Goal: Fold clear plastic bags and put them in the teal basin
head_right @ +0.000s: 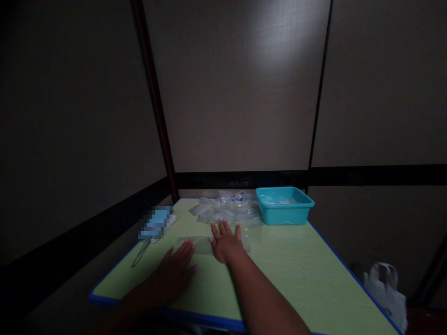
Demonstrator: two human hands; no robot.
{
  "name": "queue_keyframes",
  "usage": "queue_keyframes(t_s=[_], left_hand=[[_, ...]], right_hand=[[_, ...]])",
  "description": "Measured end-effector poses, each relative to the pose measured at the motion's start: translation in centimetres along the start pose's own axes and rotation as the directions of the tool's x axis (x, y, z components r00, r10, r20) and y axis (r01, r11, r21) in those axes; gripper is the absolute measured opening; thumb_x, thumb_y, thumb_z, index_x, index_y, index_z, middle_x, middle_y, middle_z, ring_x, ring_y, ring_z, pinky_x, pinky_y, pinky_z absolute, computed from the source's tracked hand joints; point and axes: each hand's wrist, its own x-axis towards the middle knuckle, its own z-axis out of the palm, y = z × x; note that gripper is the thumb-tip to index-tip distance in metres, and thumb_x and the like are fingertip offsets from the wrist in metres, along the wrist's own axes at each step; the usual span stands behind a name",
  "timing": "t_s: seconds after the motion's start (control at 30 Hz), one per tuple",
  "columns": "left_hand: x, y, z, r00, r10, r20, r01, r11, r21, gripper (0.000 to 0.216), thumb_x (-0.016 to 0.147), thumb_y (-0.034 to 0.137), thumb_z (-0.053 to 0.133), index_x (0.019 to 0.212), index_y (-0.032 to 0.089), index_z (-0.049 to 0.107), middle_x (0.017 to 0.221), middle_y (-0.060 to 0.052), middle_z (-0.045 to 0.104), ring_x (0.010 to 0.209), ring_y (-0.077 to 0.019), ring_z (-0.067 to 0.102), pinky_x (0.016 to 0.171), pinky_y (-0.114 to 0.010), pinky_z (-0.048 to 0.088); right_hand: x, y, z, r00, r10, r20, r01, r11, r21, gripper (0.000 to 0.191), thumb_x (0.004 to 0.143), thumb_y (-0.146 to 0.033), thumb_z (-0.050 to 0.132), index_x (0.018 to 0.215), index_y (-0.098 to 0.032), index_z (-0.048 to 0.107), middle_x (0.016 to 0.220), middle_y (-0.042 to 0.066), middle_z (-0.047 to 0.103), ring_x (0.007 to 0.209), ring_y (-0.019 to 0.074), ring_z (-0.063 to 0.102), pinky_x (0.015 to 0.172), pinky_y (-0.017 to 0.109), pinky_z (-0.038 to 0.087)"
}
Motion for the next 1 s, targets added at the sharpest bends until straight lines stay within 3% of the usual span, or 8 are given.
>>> queue_keyframes(t_s=[0.13,0.23,0.33,0.47,0.57,0.67,0.8,1.0], left_hand=[[0.0,-0.2,-0.2,0.999,-0.047,-0.026,0.047,0.999,-0.001,0.065,0.087,0.054,0.025,0.138,0.013,0.023,0.145,-0.013,0.014,0.133,-0.0267,0.011,0.105,-0.053,0.015],[1.1,-0.5,-0.6,0.997,0.028,-0.066,-0.032,0.998,-0.06,0.058,0.087,0.052,0.031,0.136,0.021,0.029,0.146,-0.01,0.016,0.133,-0.0258,0.013,0.105,-0.051,0.017],[3.6,-0.8,-1.3,0.972,0.142,-0.186,-0.167,0.978,-0.128,0.049,0.086,0.046,0.039,0.129,0.024,0.041,0.142,-0.008,0.028,0.131,-0.0244,0.023,0.104,-0.045,0.024],[7.5,-0.6,-2.2,0.898,0.171,-0.406,-0.255,0.953,-0.162,0.027,0.084,0.031,0.044,0.103,0.02,0.059,0.114,-0.009,0.055,0.111,-0.0236,0.045,0.094,-0.039,0.036],[9.0,-0.5,-2.5,0.857,0.142,-0.495,-0.259,0.95,-0.175,0.015,0.082,0.023,0.042,0.082,0.019,0.056,0.088,-0.006,0.056,0.09,-0.0221,0.05,0.081,-0.037,0.041],[9.0,-1.2,-2.3,0.852,0.215,-0.476,-0.341,0.919,-0.195,0.009,0.079,0.02,0.043,0.077,0.02,0.053,0.082,-0.004,0.052,0.084,-0.0215,0.048,0.075,-0.036,0.041],[8.3,-2.3,-2.2,0.84,0.341,-0.422,-0.454,0.868,-0.202,0.013,0.073,0.017,0.048,0.083,0.022,0.054,0.092,-0.003,0.051,0.091,-0.0219,0.045,0.08,-0.036,0.039],[8.2,-2.0,-1.8,0.845,0.379,-0.378,-0.489,0.834,-0.256,0.014,0.07,0.017,0.052,0.08,0.023,0.058,0.104,-0.003,0.048,0.104,-0.0229,0.04,0.09,-0.038,0.035]], right_hand=[[-0.2,0.6,-2.1,0.992,0.016,-0.126,-0.013,1.0,0.019,0.05,0.09,-0.041,0.023,0.138,-0.027,0.021,0.146,0.007,0.018,0.134,0.0231,0.005,0.097,0.058,-0.01],[-0.5,2.0,-3.8,0.973,0.102,-0.206,-0.103,0.995,0.005,0.038,0.088,-0.035,0.033,0.119,-0.02,0.05,0.128,0.012,0.046,0.124,0.0255,0.029,0.099,0.05,0.013],[-0.7,3.5,-5.0,0.963,0.173,-0.206,-0.179,0.984,-0.008,0.027,0.083,-0.032,0.042,0.098,-0.017,0.06,0.108,0.013,0.058,0.11,0.0271,0.042,0.087,0.041,0.031],[-1.0,4.4,-5.2,0.97,0.185,-0.157,-0.188,0.982,-0.009,0.021,0.075,-0.036,0.055,0.087,-0.019,0.063,0.097,0.009,0.063,0.1,0.0256,0.048,0.08,0.034,0.034],[-1.0,4.5,-5.0,0.977,0.177,-0.119,-0.179,0.984,0.0,0.026,0.07,-0.041,0.061,0.087,-0.021,0.064,0.092,0.006,0.064,0.097,0.0237,0.051,0.076,0.03,0.035],[-1.0,4.5,-4.8,0.98,0.179,-0.091,-0.178,0.984,0.013,0.033,0.065,-0.047,0.065,0.087,-0.022,0.064,0.091,0.006,0.065,0.096,0.0241,0.051,0.075,0.029,0.036],[-1.0,4.7,-4.8,0.984,0.168,-0.056,-0.168,0.986,0.015,0.038,0.062,-0.051,0.067,0.088,-0.023,0.064,0.091,0.006,0.064,0.097,0.0249,0.051,0.074,0.029,0.036],[-1.0,4.7,-4.9,0.983,0.176,-0.047,-0.177,0.984,-0.025,0.035,0.064,-0.049,0.066,0.087,-0.023,0.065,0.09,0.005,0.064,0.094,0.024,0.051,0.07,0.027,0.035]])
